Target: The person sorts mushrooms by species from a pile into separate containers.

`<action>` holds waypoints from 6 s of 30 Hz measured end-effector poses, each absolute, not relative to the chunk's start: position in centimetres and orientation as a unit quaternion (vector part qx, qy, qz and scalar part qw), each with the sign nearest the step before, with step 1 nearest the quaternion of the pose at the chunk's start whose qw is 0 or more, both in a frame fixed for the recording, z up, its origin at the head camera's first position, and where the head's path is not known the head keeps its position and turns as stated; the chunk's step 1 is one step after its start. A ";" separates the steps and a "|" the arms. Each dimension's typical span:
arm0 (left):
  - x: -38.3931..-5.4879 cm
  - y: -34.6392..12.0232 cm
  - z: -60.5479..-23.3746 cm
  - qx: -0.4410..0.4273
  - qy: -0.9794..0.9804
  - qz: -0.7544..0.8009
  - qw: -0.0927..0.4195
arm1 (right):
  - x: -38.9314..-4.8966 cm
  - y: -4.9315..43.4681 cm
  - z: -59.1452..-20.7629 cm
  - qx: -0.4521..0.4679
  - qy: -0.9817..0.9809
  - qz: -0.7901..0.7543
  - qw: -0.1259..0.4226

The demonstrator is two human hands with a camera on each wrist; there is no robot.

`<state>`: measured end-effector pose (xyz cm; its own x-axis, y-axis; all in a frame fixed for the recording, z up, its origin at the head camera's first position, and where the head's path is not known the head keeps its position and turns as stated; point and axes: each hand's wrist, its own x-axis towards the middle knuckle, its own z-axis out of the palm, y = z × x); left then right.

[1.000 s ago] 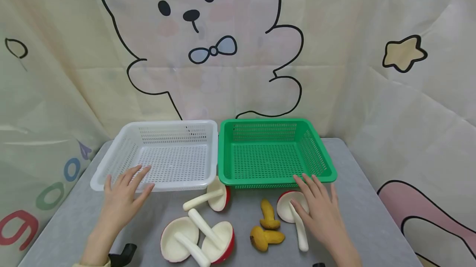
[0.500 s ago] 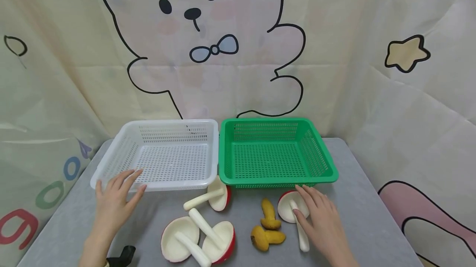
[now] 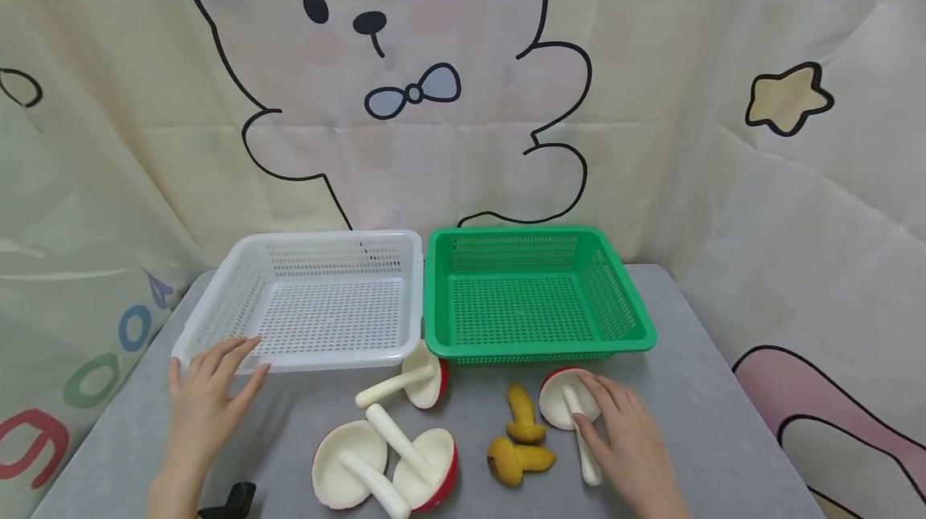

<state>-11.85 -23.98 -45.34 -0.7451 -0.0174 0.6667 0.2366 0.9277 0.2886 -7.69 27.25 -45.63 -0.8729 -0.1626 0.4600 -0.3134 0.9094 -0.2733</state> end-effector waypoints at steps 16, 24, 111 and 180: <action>-11.8 -24.2 -44.3 -0.036 -0.930 -0.198 0.306 | -7.2 27.3 -46.6 0.082 -0.961 0.196 0.178; -11.6 -24.3 -43.8 -0.024 -0.937 -0.209 0.279 | -7.3 27.2 -46.9 0.070 -0.965 0.212 0.135; -11.8 -24.2 -43.5 -0.004 -0.942 -0.213 0.259 | -11.4 20.0 -37.6 0.300 -0.910 0.241 0.153; -11.8 -24.5 -43.6 -0.023 -0.936 -0.217 0.276 | -22.5 4.1 -35.9 0.338 -0.883 0.326 0.006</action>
